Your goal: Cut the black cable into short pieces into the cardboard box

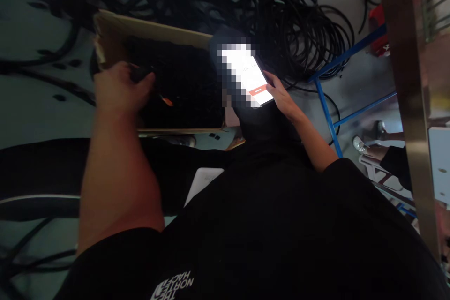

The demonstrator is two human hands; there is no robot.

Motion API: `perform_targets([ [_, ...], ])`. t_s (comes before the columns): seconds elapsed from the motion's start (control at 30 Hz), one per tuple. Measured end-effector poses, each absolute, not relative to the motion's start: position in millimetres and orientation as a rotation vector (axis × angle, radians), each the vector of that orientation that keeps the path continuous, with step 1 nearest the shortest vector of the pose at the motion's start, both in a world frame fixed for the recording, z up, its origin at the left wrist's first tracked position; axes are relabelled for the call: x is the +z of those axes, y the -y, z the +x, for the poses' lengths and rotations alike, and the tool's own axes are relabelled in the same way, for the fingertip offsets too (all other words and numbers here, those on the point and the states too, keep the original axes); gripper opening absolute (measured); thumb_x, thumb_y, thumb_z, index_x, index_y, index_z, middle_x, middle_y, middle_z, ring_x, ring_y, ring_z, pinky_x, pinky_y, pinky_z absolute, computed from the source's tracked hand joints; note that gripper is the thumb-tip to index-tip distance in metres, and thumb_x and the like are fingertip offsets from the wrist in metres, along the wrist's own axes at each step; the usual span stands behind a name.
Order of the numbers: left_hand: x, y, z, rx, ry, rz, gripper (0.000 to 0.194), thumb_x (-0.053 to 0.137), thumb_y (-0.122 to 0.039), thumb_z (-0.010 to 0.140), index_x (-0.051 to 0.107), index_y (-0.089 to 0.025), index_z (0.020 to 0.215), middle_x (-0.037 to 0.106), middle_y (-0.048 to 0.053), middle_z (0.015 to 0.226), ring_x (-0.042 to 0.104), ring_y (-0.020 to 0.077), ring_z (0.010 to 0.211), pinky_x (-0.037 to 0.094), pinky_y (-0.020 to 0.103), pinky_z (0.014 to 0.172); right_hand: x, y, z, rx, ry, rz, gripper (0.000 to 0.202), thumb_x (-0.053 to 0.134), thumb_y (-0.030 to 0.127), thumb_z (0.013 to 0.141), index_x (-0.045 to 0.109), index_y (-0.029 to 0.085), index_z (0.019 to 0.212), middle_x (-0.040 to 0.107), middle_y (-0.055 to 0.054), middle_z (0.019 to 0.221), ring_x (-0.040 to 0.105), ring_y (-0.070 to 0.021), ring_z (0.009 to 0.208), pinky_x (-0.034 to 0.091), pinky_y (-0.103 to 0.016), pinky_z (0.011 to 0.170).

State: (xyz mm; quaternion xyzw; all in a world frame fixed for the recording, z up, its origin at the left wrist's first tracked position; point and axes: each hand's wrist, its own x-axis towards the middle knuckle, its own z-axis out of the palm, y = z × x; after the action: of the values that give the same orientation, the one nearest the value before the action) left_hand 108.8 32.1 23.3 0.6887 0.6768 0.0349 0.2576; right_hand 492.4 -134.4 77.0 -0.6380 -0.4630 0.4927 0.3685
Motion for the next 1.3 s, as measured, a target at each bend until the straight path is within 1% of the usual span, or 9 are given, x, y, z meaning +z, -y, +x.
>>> perform_targets([
  [0.17, 33.8, -29.0, 114.5, 0.025, -1.848, 1.877, 0.06, 0.062, -0.035, 0.102, 0.075, 0.0, 0.149, 0.082, 0.029, 0.15, 0.078, 0.0434, 0.145, 0.058, 0.059, 0.134, 75.1, 133.7, 492.0, 1.272, 1.13, -1.632, 0.091, 0.06, 0.092, 0.108, 0.057, 0.029, 0.174, 0.059, -0.013, 0.189, 0.046, -0.0374, 0.183, 0.034, -0.065, 0.156],
  [0.3, 41.1, -27.0, 118.5, -0.017, -1.855, 1.901, 0.061, 0.06, -0.034, 0.104, 0.076, 0.001, 0.151, 0.081, 0.032, 0.15, 0.078, 0.0446, 0.146, 0.058, 0.058, 0.133, 70.8, 133.7, 495.5, 1.241, 1.192, -1.674, 0.086, 0.058, 0.084, 0.113, 0.055, 0.027, 0.177, 0.06, -0.014, 0.188, 0.052, -0.0365, 0.179, 0.039, -0.063, 0.154],
  [0.4, 43.4, -26.9, 119.5, -0.014, -1.848, 1.895, 0.06, 0.061, -0.035, 0.104, 0.076, 0.001, 0.15, 0.082, 0.031, 0.148, 0.078, 0.0441, 0.143, 0.059, 0.055, 0.132, 71.7, 133.4, 496.8, 1.218, 1.212, -1.696, 0.083, 0.057, 0.082, 0.115, 0.056, 0.027, 0.177, 0.059, -0.014, 0.189, 0.052, -0.0367, 0.18, 0.04, -0.065, 0.153],
  [0.53, 44.1, -27.2, 120.4, -0.04, -1.859, 1.886, 0.058, 0.061, -0.033, 0.106, 0.076, 0.0, 0.152, 0.082, 0.03, 0.15, 0.079, 0.0451, 0.145, 0.059, 0.057, 0.132, 73.8, 132.9, 496.5, 1.222, 1.193, -1.712, 0.091, 0.06, 0.09, 0.111, 0.058, 0.026, 0.177, 0.059, -0.013, 0.189, 0.049, -0.0372, 0.182, 0.038, -0.064, 0.154],
  [0.63, 45.7, -26.4, 121.4, -0.031, -1.858, 1.881, 0.057, 0.064, -0.033, 0.107, 0.076, -0.001, 0.153, 0.082, 0.028, 0.152, 0.078, 0.0451, 0.148, 0.06, 0.058, 0.133, 70.7, 133.0, 498.0, 1.228, 1.231, -1.706, 0.098, 0.054, 0.096, 0.109, 0.056, 0.026, 0.179, 0.058, -0.014, 0.189, 0.049, -0.0374, 0.182, 0.038, -0.062, 0.154],
  [0.8, 48.1, -25.5, 122.0, -0.025, -1.867, 1.875, 0.057, 0.064, -0.032, 0.11, 0.076, 0.0, 0.155, 0.08, 0.03, 0.155, 0.078, 0.0463, 0.15, 0.059, 0.059, 0.133, 63.8, 133.2, 501.7, 1.208, 1.254, -1.689, 0.101, 0.052, 0.098, 0.107, 0.055, 0.027, 0.179, 0.058, -0.014, 0.189, 0.051, -0.0374, 0.179, 0.039, -0.062, 0.153],
  [0.93, 43.2, -27.8, 119.6, -0.013, -1.852, 1.876, 0.056, 0.066, -0.031, 0.109, 0.076, -0.001, 0.155, 0.08, 0.03, 0.156, 0.077, 0.0459, 0.151, 0.059, 0.059, 0.134, 67.9, 132.6, 500.2, 1.211, 1.276, -1.706, 0.1, 0.051, 0.099, 0.108, 0.055, 0.027, 0.179, 0.058, -0.015, 0.189, 0.05, -0.0377, 0.18, 0.04, -0.063, 0.153],
  [1.17, 39.9, -27.9, 118.6, -0.022, -1.869, 1.866, 0.057, 0.066, -0.034, 0.108, 0.076, -0.003, 0.155, 0.081, 0.027, 0.155, 0.077, 0.044, 0.152, 0.058, 0.058, 0.135, 62.6, 131.0, 500.1, 1.206, 1.282, -1.714, 0.093, 0.048, 0.09, 0.113, 0.052, 0.026, 0.179, 0.056, -0.015, 0.19, 0.053, -0.0354, 0.178, 0.043, -0.059, 0.151],
  [1.3, 42.1, -26.7, 119.2, -0.034, -1.849, 1.867, 0.06, 0.064, -0.035, 0.106, 0.075, -0.002, 0.155, 0.081, 0.028, 0.154, 0.076, 0.0449, 0.152, 0.057, 0.058, 0.136, 53.8, 130.8, 503.0, 1.199, 1.246, -1.703, 0.086, 0.06, 0.08, 0.111, 0.051, 0.026, 0.179, 0.058, -0.014, 0.189, 0.055, -0.035, 0.177, 0.044, -0.059, 0.152],
])
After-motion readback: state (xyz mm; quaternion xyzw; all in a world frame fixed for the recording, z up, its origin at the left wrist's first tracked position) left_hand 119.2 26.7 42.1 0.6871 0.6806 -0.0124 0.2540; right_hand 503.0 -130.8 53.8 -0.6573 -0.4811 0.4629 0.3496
